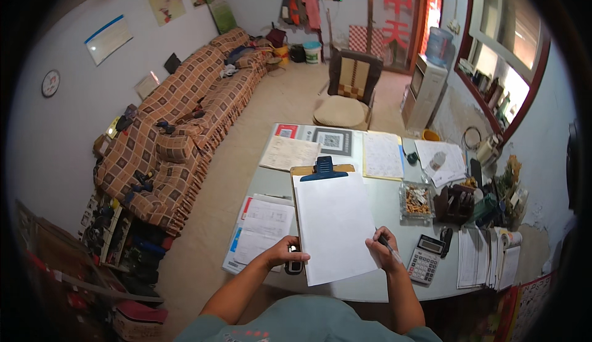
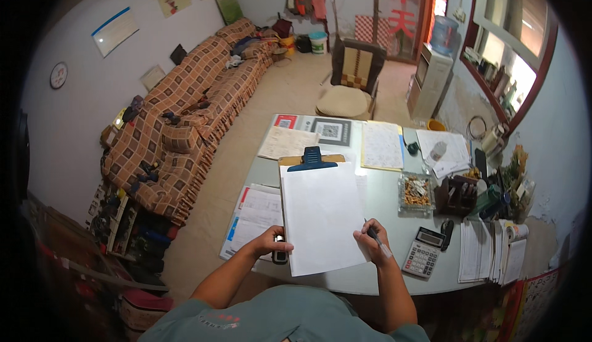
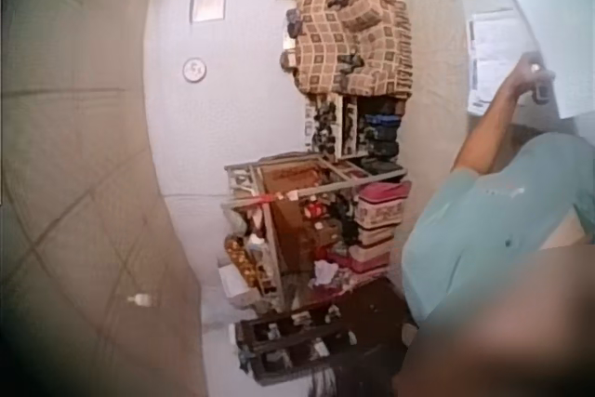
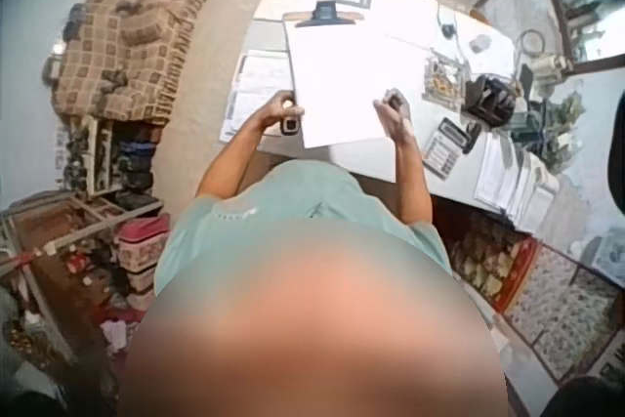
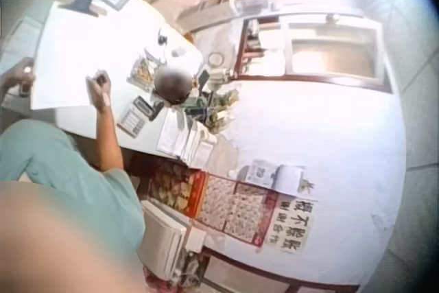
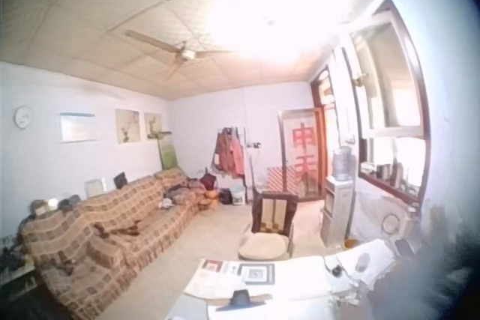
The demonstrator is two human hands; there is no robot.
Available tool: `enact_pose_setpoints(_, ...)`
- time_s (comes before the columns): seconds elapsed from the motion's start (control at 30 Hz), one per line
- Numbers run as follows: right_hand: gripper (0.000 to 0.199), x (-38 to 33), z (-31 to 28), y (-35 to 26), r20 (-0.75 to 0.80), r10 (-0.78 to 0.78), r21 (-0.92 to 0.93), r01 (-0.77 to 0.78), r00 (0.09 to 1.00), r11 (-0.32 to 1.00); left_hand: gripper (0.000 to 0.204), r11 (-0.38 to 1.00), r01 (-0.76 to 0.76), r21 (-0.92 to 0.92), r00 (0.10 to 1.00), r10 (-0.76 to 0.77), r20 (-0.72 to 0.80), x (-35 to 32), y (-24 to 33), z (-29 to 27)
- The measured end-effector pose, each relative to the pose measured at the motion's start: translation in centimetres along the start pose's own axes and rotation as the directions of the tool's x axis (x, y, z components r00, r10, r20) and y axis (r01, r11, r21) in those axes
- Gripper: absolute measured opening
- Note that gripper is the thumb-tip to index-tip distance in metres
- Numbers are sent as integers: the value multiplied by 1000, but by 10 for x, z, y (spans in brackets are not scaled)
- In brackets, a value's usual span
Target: The person walks through a metal fabrication workshop carrying a clipboard and tape measure. They measure a metal frame, record the measurement on the clipboard, then enter an office to use a calculator and write additional notes. The person returns to the workshop and continues walking with the clipboard.
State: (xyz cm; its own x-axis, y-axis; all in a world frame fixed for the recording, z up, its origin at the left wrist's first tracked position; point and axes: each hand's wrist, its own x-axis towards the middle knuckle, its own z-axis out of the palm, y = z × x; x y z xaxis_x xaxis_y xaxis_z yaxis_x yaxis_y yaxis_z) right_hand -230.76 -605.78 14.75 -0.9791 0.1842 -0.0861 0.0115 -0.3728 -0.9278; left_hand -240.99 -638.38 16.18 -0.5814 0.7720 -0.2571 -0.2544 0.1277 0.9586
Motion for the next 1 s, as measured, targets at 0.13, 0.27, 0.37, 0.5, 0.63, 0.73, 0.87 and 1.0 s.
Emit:
enact_pose_setpoints(0.13,26,-6,80,-10,26,-34,-44,35,999,998,72,993,-108,-44,994,108,9,-49,-5,-55)
enact_pose_setpoints(0.27,26,-9,164,-4,65,-30,-16,31,997,999,79,971,-237,-44,972,236,-21,-104,-4,-108)
enact_pose_setpoints(0.37,26,-6,221,6,137,-19,-13,21,990,1000,66,944,-314,-105,943,296,-153,-146,-3,-132)
enact_pose_setpoints(0.5,27,1,279,20,207,19,-157,14,978,987,56,952,-276,-134,927,227,-298,-196,-11,-164)
enact_pose_setpoints(0.63,23,13,314,37,272,74,-303,13,959,953,53,916,-359,-178,881,269,-389,-239,-17,-180)
enact_pose_setpoints(0.73,21,29,338,48,380,83,-202,-5,921,979,55,900,-432,-59,813,360,-458,-266,-7,-186)
enact_pose_setpoints(0.87,22,67,378,57,378,38,-140,16,925,990,56,923,-384,35,746,332,-577,-296,12,-183)
enact_pose_setpoints(1.0,23,99,424,72,555,118,-215,5,824,977,56,940,-331,89,692,305,-654,-322,18,-182)
